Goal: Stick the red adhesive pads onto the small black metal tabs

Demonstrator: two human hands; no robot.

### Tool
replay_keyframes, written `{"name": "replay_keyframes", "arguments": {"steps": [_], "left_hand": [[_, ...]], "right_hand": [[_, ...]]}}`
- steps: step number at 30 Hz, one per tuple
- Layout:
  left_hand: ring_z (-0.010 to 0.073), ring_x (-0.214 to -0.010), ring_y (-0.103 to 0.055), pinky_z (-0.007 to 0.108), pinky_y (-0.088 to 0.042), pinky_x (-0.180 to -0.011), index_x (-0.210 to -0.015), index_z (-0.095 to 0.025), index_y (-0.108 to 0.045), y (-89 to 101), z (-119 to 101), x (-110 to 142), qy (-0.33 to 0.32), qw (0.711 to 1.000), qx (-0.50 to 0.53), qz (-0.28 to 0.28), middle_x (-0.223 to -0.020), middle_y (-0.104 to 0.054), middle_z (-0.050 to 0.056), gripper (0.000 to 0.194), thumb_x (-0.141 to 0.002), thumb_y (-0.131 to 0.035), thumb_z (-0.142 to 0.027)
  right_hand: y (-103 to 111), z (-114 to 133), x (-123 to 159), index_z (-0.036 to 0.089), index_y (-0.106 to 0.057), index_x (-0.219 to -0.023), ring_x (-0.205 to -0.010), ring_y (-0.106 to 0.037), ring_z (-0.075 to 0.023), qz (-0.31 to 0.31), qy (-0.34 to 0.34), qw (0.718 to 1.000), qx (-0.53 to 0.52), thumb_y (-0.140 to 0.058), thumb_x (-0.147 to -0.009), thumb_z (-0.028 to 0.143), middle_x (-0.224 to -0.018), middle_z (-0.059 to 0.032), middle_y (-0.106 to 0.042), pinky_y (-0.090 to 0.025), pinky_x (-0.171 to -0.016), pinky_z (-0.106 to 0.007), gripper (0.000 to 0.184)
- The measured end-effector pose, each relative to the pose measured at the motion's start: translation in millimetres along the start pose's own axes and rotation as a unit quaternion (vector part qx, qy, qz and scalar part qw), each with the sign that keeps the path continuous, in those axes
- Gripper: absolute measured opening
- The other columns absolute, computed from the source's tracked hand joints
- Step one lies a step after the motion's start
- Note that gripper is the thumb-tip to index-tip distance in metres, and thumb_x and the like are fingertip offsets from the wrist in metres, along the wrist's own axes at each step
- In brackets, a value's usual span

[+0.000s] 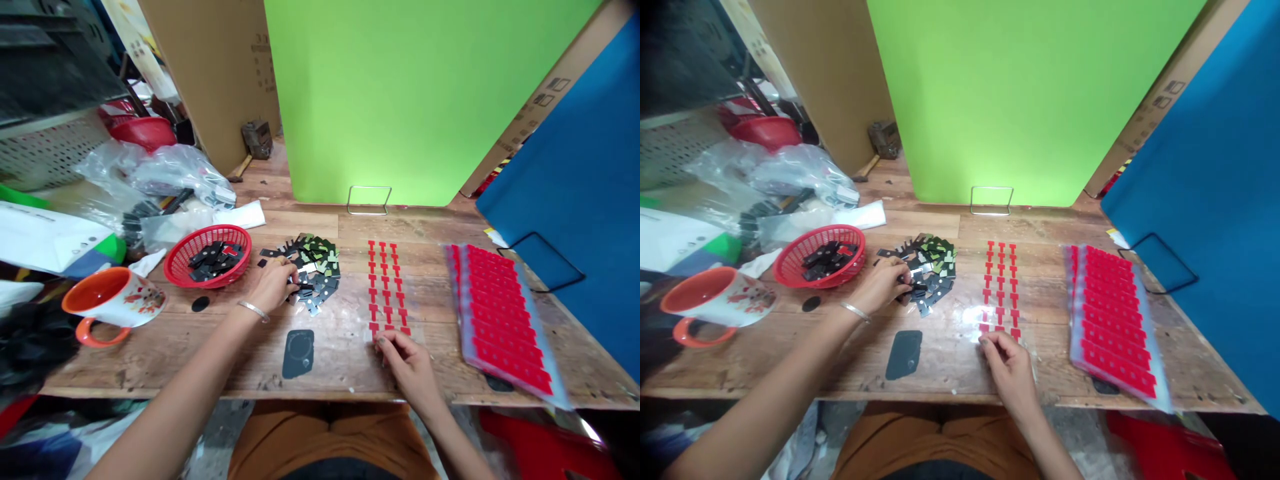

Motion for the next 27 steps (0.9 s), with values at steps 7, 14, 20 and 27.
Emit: {"name": "replay_keyframes", "arguments": {"steps": [7, 14, 20, 27], "left_hand": [[0.0192, -0.080, -0.059, 0.028, -0.042, -0.072, -0.091, -0.023, -0.066, -16.0, -54.9, 54.5, 0.004, 0.992, 0.122, 0.023, -0.085, -0.067, 0.003, 0.018, -0.078, -0.054, -0.022], [0.0198, -0.080, -0.058, 0.029, -0.043, -0.073, -0.091, -0.021, -0.067, -43.7, -82.9, 87.9, -0.003, 0.995, 0.103, 0.016, -0.084, -0.064, 0.007, 0.023, -0.085, -0.045, -0.022], [0.0189, -0.079, -0.059, 0.028, -0.043, -0.072, -0.088, -0.021, -0.067, -47.5, -76.7, 88.0, 0.003, 0.995, 0.104, 0.006, -0.081, -0.064, 0.007, 0.022, -0.086, -0.045, -0.025], [0.0201, -0.080, -0.059, 0.030, -0.043, -0.072, -0.087, -0.020, -0.065, -49.4, -79.6, 90.0, -0.005, 0.998, 0.064, 0.011, -0.082, -0.064, 0.008, 0.024, -0.087, -0.042, -0.026]], "right_hand": [[-8.4, 33.6, 4.3, 0.021, -0.061, -0.109, -0.093, -0.056, -0.0222, -0.012, 0.165, 0.978, 0.127, -0.048, -0.087, 0.025, -0.098, -0.0086, -0.062, -0.045, -0.083, -0.036, 0.026], [-55.1, 50.6, 9.6, 0.022, -0.050, -0.127, -0.109, -0.044, -0.0264, 0.039, 0.296, 0.894, 0.334, -0.044, -0.087, 0.016, -0.116, -0.0116, -0.055, -0.042, -0.090, -0.046, 0.041], [-64.3, 43.9, 7.6, 0.023, -0.047, -0.129, -0.113, -0.042, -0.0288, 0.051, 0.312, 0.870, 0.378, -0.043, -0.088, 0.016, -0.119, -0.0108, -0.056, -0.041, -0.087, -0.048, 0.042], [-65.7, 50.5, 8.9, 0.021, -0.050, -0.125, -0.115, -0.040, -0.0284, 0.048, 0.303, 0.884, 0.352, -0.043, -0.087, 0.014, -0.118, -0.0101, -0.057, -0.038, -0.090, -0.047, 0.039]]}}
Point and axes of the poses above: each hand's wrist, its own x-axis away from the middle knuckle, its own y-axis out of the back of the hand, z = x × y, the point moved 9 cm from there along -x, towards the middle knuckle
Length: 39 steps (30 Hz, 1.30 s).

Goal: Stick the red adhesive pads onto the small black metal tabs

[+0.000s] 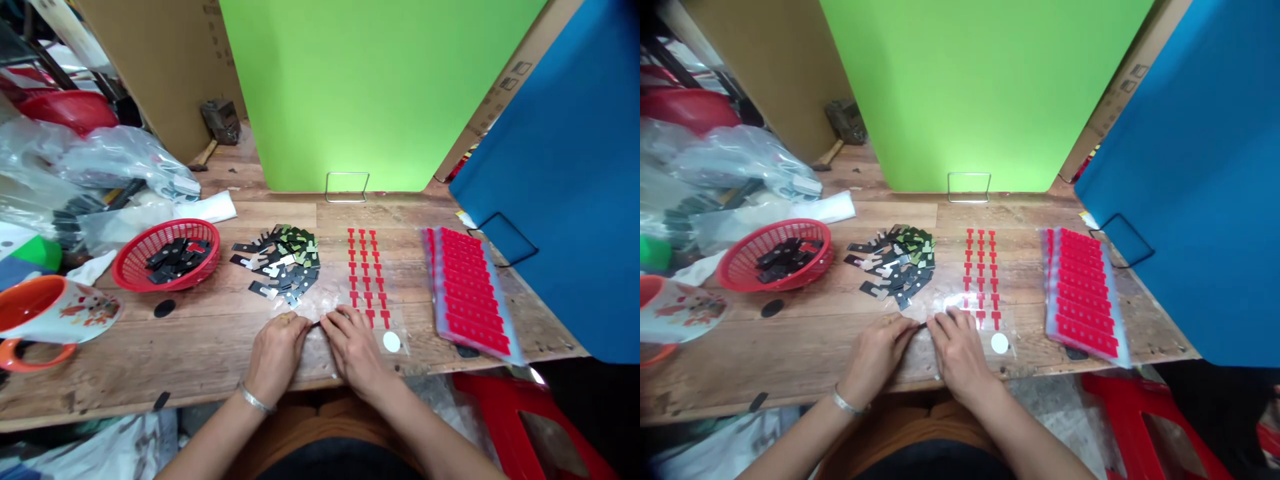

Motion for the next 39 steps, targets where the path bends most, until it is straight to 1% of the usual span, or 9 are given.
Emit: {"name": "replay_keyframes", "arguments": {"steps": [3, 7, 10, 13, 16, 24, 29, 34, 39], "left_hand": [[0.0214, -0.085, -0.060, 0.031, -0.043, -0.076, -0.095, -0.022, -0.065, 0.1, 6.3, -3.6, 0.020, 0.998, 0.051, 0.013, -0.089, -0.066, 0.007, 0.023, -0.085, -0.045, -0.027], [0.0205, -0.081, -0.061, 0.031, -0.044, -0.074, -0.089, -0.021, -0.065, -1.3, 14.7, -10.5, 0.090, 0.970, 0.223, 0.010, -0.087, -0.068, 0.004, 0.019, -0.080, -0.053, -0.033], [0.0180, -0.075, -0.063, 0.029, -0.047, -0.072, -0.085, -0.016, -0.059, -21.1, 6.6, -14.8, 0.155, 0.889, 0.429, 0.042, -0.081, -0.068, 0.004, 0.021, -0.076, -0.059, -0.035], [0.0158, -0.074, -0.065, 0.031, -0.050, -0.076, -0.085, -0.015, -0.054, -46.0, -12.1, -19.4, 0.205, 0.785, 0.579, 0.075, -0.078, -0.069, 0.005, 0.023, -0.073, -0.063, -0.033], [0.0135, -0.070, -0.065, 0.030, -0.051, -0.076, -0.089, -0.014, -0.053, -58.8, -21.3, -26.9, 0.230, 0.746, 0.622, 0.063, -0.075, -0.069, 0.005, 0.026, -0.072, -0.066, -0.030], [0.0128, -0.059, -0.065, 0.026, -0.054, -0.062, -0.080, -0.014, -0.050, -71.6, -13.2, -42.5, 0.252, 0.741, 0.622, 0.025, -0.068, -0.068, 0.004, 0.023, -0.072, -0.066, -0.028], [0.0121, -0.058, -0.066, 0.027, -0.055, -0.062, -0.081, -0.015, -0.047, -75.9, -11.0, -44.2, 0.253, 0.749, 0.612, 0.032, -0.071, -0.068, 0.004, 0.015, -0.078, -0.060, -0.023], [0.0126, -0.060, -0.066, 0.028, -0.056, -0.064, -0.080, -0.014, -0.047, -77.2, -8.8, -45.5, 0.263, 0.757, 0.597, 0.044, -0.072, -0.068, 0.006, 0.008, -0.080, -0.055, -0.016], [0.0131, -0.061, -0.067, 0.027, -0.055, -0.062, -0.079, -0.014, -0.047, -79.0, -7.3, -46.3, 0.275, 0.759, 0.589, 0.048, -0.071, -0.068, 0.006, 0.006, -0.082, -0.051, -0.011]], "right_hand": [[18.4, -16.9, 0.7, 0.021, -0.051, -0.121, -0.107, -0.047, -0.0247, -0.039, -0.047, 0.996, -0.063, -0.045, -0.086, 0.016, -0.113, -0.0104, -0.058, -0.040, -0.088, -0.042, 0.036], [49.2, -73.0, 12.4, 0.019, -0.057, -0.096, -0.082, -0.054, -0.0185, -0.105, -0.189, 0.968, -0.126, -0.047, -0.084, 0.018, -0.088, -0.0060, -0.060, -0.044, -0.074, -0.031, 0.016], [54.5, -94.1, 15.4, 0.019, -0.057, -0.078, -0.075, -0.052, -0.0171, -0.089, -0.217, 0.964, -0.123, -0.049, -0.080, 0.016, -0.077, -0.0029, -0.057, -0.042, -0.069, -0.029, 0.008], [44.7, -89.8, 9.4, 0.019, -0.056, -0.074, -0.077, -0.051, -0.0174, -0.054, -0.192, 0.974, -0.105, -0.050, -0.079, 0.013, -0.077, -0.0029, -0.056, -0.040, -0.070, -0.028, 0.010], [30.6, -81.4, 1.1, 0.019, -0.056, -0.075, -0.081, -0.050, -0.0185, -0.025, -0.177, 0.981, -0.070, -0.051, -0.078, 0.011, -0.080, -0.0043, -0.055, -0.040, -0.073, -0.029, 0.009], [16.2, -85.4, -12.5, 0.018, -0.054, -0.072, -0.073, -0.048, -0.0168, 0.055, -0.181, 0.982, -0.016, -0.055, -0.073, 0.008, -0.076, -0.0035, -0.053, -0.038, -0.067, -0.027, 0.010], [21.0, -80.2, -4.4, 0.017, -0.059, -0.083, -0.082, -0.049, -0.0196, 0.007, -0.188, 0.982, -0.004, -0.054, -0.078, 0.013, -0.085, -0.0069, -0.055, -0.040, -0.072, -0.029, 0.008], [20.2, -74.2, -0.4, 0.019, -0.062, -0.073, -0.083, -0.049, -0.0208, -0.010, -0.178, 0.984, 0.012, -0.049, -0.082, 0.014, -0.079, -0.0066, -0.055, -0.039, -0.074, -0.030, 0.017], [29.8, -81.6, -1.4, 0.019, -0.056, -0.071, -0.077, -0.050, -0.0183, -0.034, -0.190, 0.978, -0.079, -0.051, -0.077, 0.012, -0.075, -0.0034, -0.055, -0.039, -0.071, -0.028, 0.011]]}}
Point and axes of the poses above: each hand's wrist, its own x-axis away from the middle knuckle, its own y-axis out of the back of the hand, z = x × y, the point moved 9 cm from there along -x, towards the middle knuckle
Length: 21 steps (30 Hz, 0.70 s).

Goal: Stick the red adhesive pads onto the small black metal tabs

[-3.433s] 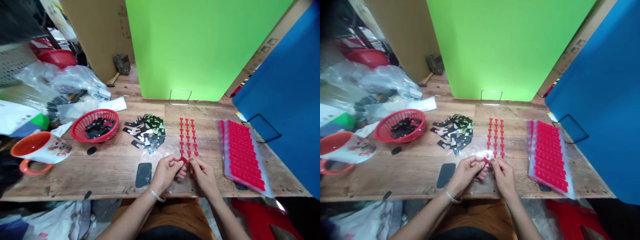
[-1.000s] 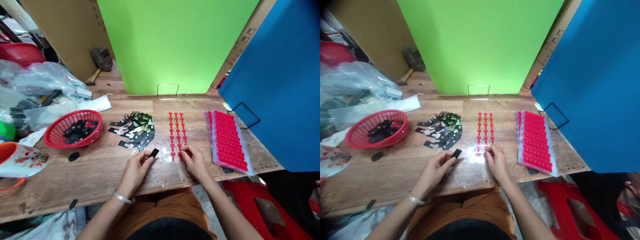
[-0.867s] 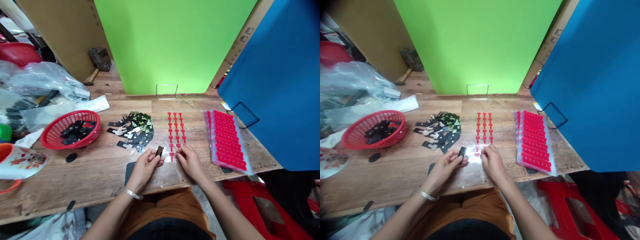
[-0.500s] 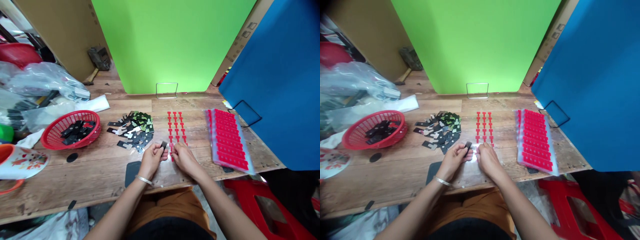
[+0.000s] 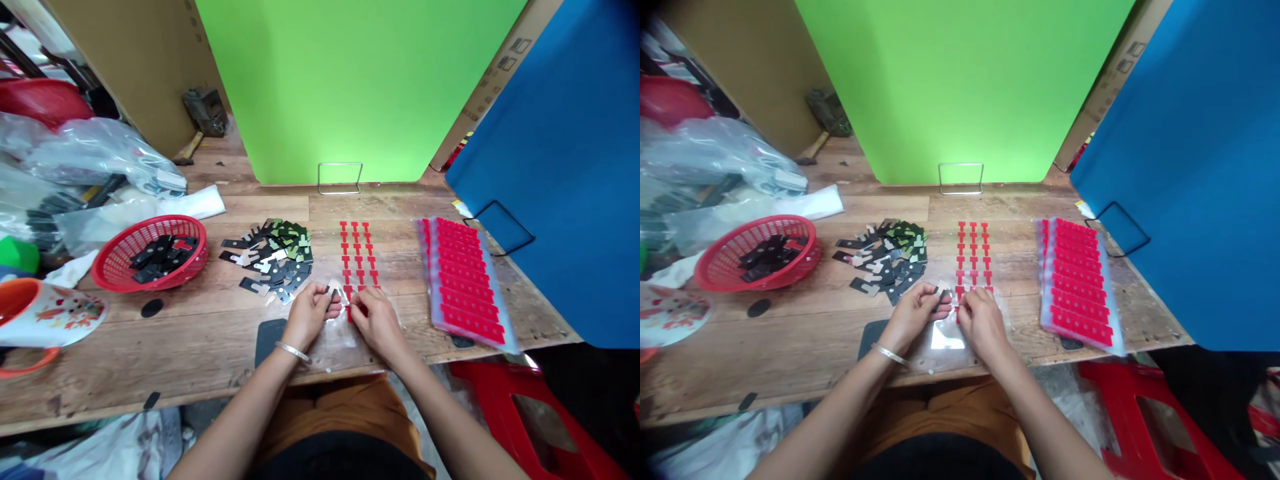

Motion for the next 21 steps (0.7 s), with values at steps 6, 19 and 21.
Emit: {"name": "replay_keyframes", "arguments": {"steps": [6, 19, 21], "left_hand": [[0.0139, -0.061, -0.067, 0.027, -0.055, -0.061, -0.078, -0.014, -0.047, 0.9, -1.2, -0.2, 0.008, 1.000, 0.010, -0.006, -0.072, -0.068, 0.007, 0.007, -0.082, -0.052, -0.010], [0.0147, -0.072, -0.067, 0.025, -0.054, -0.069, -0.103, -0.011, -0.055, -18.5, -8.3, 42.8, 0.040, 0.990, 0.102, 0.088, -0.092, -0.068, 0.009, 0.030, -0.073, -0.059, -0.006], [0.0153, -0.072, -0.067, 0.025, -0.054, -0.067, -0.106, -0.011, -0.055, -18.0, -7.6, 46.2, 0.044, 0.990, 0.097, 0.089, -0.095, -0.068, 0.010, 0.034, -0.073, -0.060, -0.007]], "right_hand": [[7.0, -22.5, -0.5, 0.019, -0.054, -0.069, -0.058, -0.048, -0.0123, 0.030, -0.093, 0.966, -0.239, -0.051, -0.077, 0.021, -0.063, 0.0020, -0.052, -0.038, -0.055, -0.023, 0.009], [-7.6, 6.3, 11.0, 0.020, -0.050, -0.077, -0.056, -0.055, -0.0100, -0.046, -0.149, 0.895, -0.417, -0.063, -0.071, 0.024, -0.070, 0.0028, -0.057, -0.045, -0.052, -0.021, 0.014], [-7.5, 9.7, 12.1, 0.020, -0.051, -0.077, -0.055, -0.054, -0.0094, -0.053, -0.137, 0.908, -0.393, -0.062, -0.072, 0.022, -0.070, 0.0027, -0.057, -0.044, -0.050, -0.020, 0.013]]}}
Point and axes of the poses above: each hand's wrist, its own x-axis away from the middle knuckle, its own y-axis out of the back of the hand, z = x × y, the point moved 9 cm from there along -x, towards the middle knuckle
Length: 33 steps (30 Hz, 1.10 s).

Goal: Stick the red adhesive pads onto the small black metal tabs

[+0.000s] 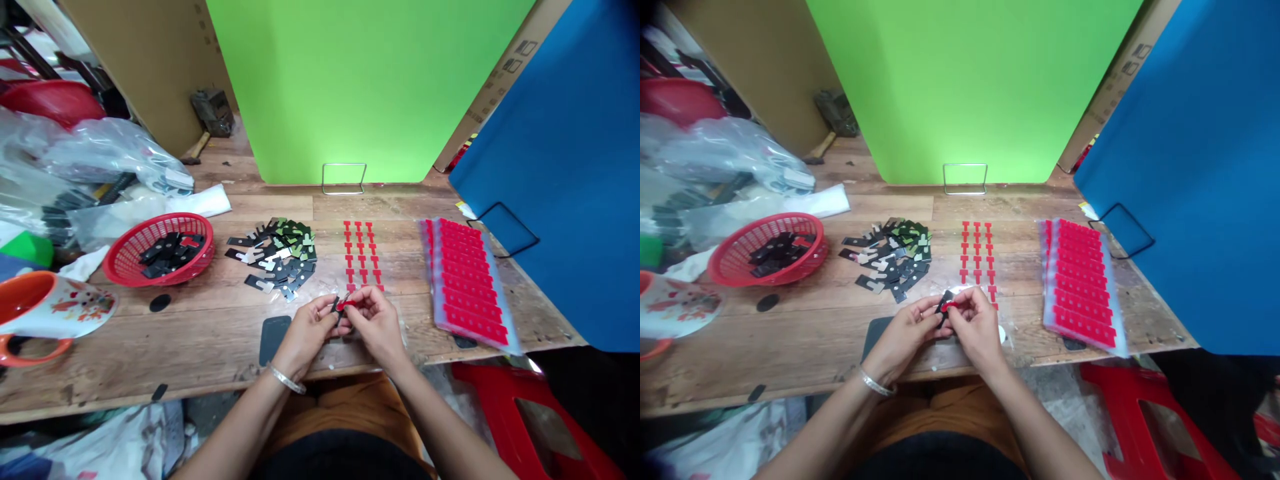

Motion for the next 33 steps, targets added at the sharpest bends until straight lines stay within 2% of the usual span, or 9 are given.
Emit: {"name": "replay_keyframes", "arguments": {"steps": [15, 25, 33], "left_hand": [[0.0123, -0.070, -0.065, 0.022, -0.053, -0.066, -0.105, -0.011, -0.059, -0.2, 0.6, 1.8, -0.008, 0.999, -0.015, 0.035, -0.092, -0.068, 0.008, 0.033, -0.073, -0.061, -0.011], [0.0151, -0.072, -0.066, 0.025, -0.054, -0.066, -0.103, -0.012, -0.060, 0.1, 1.8, 2.5, 0.000, 1.000, 0.000, 0.027, -0.092, -0.068, 0.009, 0.033, -0.070, -0.064, -0.012], [0.0154, -0.076, -0.066, 0.024, -0.053, -0.069, -0.107, -0.011, -0.058, -2.3, 2.2, 3.6, 0.000, 0.999, -0.012, 0.043, -0.097, -0.068, 0.010, 0.035, -0.073, -0.064, -0.016]], "right_hand": [[-5.4, 3.5, 4.8, 0.020, -0.051, -0.081, -0.056, -0.054, -0.0095, 0.028, 0.042, 0.996, 0.070, -0.056, -0.076, 0.019, -0.074, 0.0018, -0.057, -0.043, -0.052, -0.021, 0.007], [-5.1, 2.7, 5.0, 0.020, -0.051, -0.080, -0.055, -0.053, -0.0105, 0.027, 0.035, 0.996, 0.074, -0.056, -0.076, 0.022, -0.071, 0.0014, -0.057, -0.042, -0.048, -0.021, 0.006], [-3.7, 1.0, 4.9, 0.021, -0.052, -0.081, -0.053, -0.052, -0.0102, 0.023, 0.035, 0.996, 0.075, -0.056, -0.075, 0.022, -0.070, 0.0019, -0.057, -0.041, -0.049, -0.022, 0.007]]}}
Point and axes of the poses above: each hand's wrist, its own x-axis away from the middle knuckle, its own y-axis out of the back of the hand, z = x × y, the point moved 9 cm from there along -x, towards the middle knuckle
